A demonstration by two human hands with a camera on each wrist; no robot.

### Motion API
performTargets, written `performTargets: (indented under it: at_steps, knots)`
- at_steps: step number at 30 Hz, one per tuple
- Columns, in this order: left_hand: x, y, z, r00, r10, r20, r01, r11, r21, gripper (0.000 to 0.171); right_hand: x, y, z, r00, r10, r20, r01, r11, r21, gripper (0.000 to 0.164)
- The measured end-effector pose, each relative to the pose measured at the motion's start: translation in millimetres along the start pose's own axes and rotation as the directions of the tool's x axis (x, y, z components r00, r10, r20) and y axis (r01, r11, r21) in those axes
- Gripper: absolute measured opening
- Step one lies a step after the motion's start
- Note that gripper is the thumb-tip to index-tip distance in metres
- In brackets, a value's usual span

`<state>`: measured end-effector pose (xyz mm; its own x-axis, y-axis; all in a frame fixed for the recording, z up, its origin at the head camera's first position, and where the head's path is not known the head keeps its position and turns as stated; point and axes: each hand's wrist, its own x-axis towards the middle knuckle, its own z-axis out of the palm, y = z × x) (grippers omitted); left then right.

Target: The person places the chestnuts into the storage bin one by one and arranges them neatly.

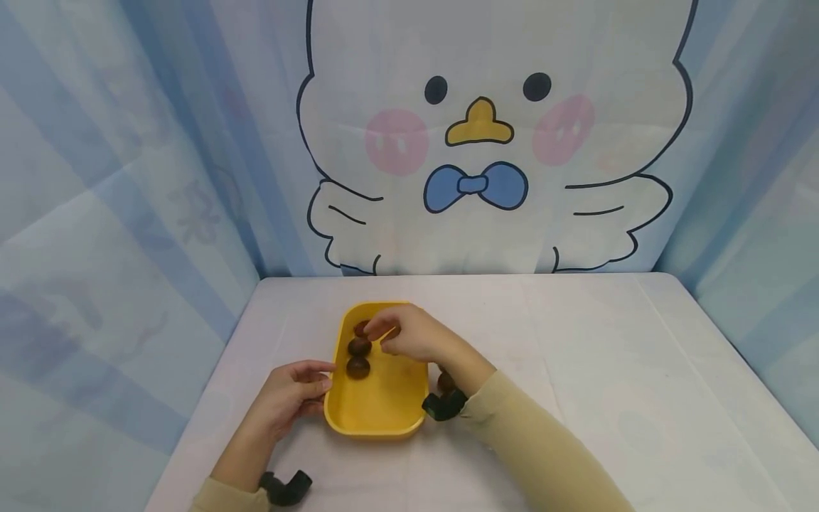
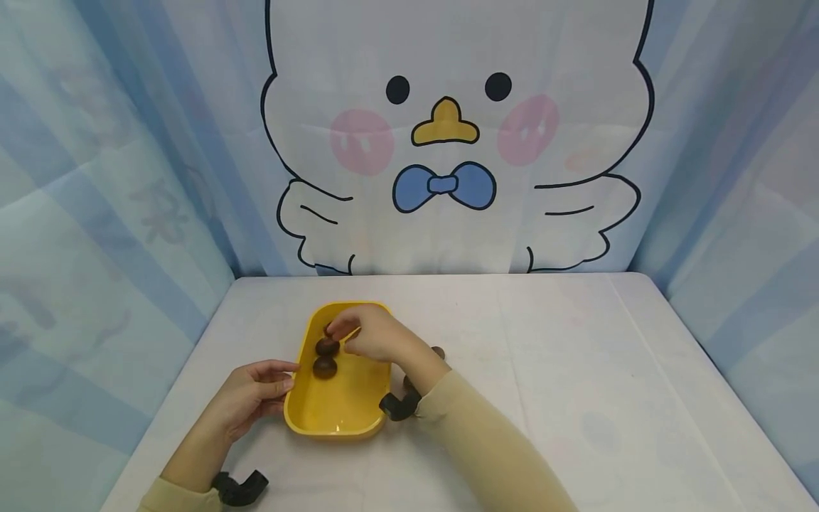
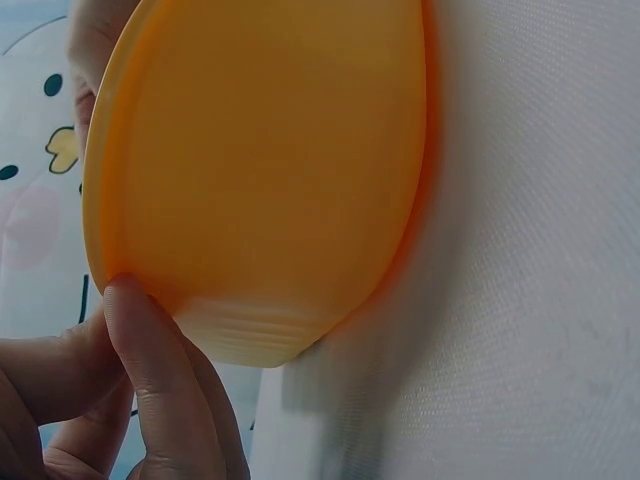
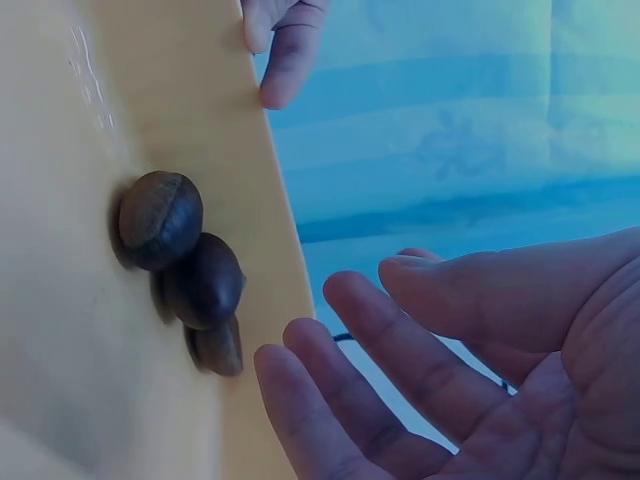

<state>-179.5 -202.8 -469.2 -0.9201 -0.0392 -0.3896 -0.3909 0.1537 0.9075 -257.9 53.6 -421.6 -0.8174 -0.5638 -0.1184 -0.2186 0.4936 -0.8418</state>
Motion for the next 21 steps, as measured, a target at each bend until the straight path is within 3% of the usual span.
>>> performTargets:
  at_steps: [21]
  knots:
    - [2.6, -2.5, -1.0, 1.0, 0.011, 0.009, -0.011, 1.0, -0.014, 0.035, -61, 17, -32, 0.996, 0.053, -0.068, -0.053, 0.999, 0.003, 0.035]
